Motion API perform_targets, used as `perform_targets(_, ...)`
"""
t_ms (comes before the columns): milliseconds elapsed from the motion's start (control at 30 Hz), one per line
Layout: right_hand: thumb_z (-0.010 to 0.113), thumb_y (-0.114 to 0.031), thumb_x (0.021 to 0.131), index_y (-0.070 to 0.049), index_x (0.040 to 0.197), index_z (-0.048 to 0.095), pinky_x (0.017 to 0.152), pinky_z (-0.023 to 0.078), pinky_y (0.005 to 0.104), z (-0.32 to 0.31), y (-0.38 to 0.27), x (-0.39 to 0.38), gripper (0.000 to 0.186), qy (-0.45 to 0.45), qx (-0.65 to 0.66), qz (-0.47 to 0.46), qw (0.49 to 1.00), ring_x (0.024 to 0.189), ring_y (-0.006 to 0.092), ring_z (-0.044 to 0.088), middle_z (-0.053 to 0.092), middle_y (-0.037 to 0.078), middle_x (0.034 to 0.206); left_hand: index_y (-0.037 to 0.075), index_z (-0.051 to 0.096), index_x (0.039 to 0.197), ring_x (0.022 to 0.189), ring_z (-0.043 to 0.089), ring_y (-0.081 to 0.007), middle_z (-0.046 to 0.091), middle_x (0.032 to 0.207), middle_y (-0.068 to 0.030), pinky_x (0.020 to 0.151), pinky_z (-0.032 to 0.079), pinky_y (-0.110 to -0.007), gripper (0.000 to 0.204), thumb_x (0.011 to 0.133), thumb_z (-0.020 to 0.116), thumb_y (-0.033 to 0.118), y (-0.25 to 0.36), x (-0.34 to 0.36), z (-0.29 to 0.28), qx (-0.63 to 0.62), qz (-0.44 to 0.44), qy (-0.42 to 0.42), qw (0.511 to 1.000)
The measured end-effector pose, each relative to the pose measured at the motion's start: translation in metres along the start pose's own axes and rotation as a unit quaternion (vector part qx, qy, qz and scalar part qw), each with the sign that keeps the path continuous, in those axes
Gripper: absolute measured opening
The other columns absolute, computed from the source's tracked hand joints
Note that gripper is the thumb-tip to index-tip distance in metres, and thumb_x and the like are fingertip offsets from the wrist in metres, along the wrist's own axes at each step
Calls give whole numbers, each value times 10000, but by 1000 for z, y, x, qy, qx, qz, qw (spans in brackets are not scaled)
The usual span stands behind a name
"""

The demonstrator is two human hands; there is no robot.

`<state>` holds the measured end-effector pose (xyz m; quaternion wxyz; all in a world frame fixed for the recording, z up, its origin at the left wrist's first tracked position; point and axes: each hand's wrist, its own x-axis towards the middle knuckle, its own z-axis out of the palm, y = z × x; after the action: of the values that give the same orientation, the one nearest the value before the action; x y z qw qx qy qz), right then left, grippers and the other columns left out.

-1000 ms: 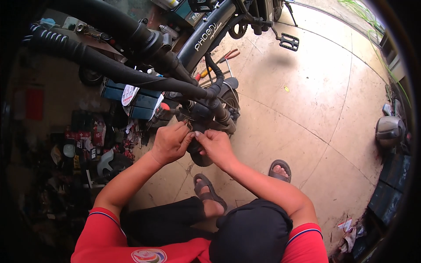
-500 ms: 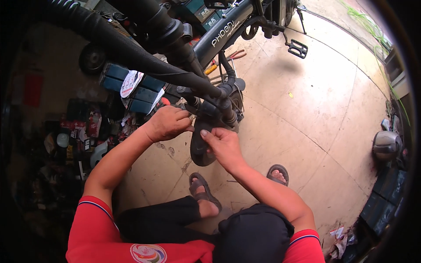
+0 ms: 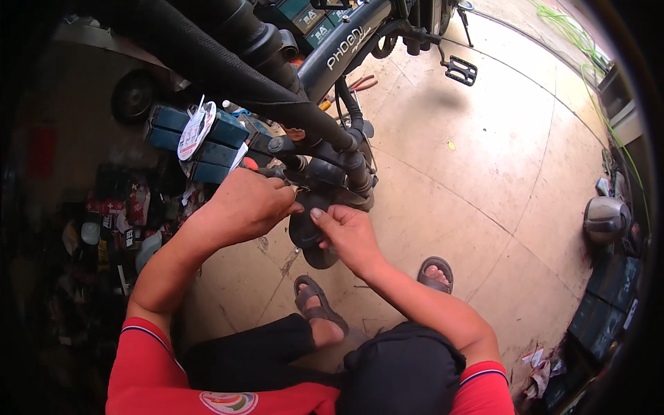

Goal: The person is repairing the front assembly of a bicycle by hand while using a screwdriver.

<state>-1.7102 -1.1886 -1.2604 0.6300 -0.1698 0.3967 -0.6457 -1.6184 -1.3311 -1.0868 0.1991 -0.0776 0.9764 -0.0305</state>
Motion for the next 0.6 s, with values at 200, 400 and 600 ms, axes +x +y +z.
perform_targets(200, 679, -290, 1020, -52, 760, 624, 550, 459, 219, 7, -3, -2, 357, 18, 21, -9, 1000, 595, 65, 588, 634, -4, 692, 92, 636, 780, 671, 644, -200, 593, 715, -62, 533, 438, -348, 91, 758, 701, 152, 27, 7, -14, 262, 121, -34, 957)
perform_targets(400, 688, -275, 1015, -47, 771, 640, 543, 458, 215, 3, -4, -4, 338, 20, 1, -16, 1000, 601, 44, 557, 638, -15, 710, 95, 607, 794, 601, 585, -313, 596, 764, -82, 517, 460, -400, 176, 920, 709, 164, 6, -17, 80, -50, -50, 272, 960)
perform_targets(600, 691, -271, 1013, -43, 767, 638, 527, 450, 218, 2, 1, -5, 339, 34, 11, -15, 999, 595, 41, 542, 624, -20, 703, 98, 599, 820, 610, 605, -333, 583, 744, -114, 521, 466, -433, 183, 955, 690, 181, 44, -8, 104, -129, -156, 347, 916)
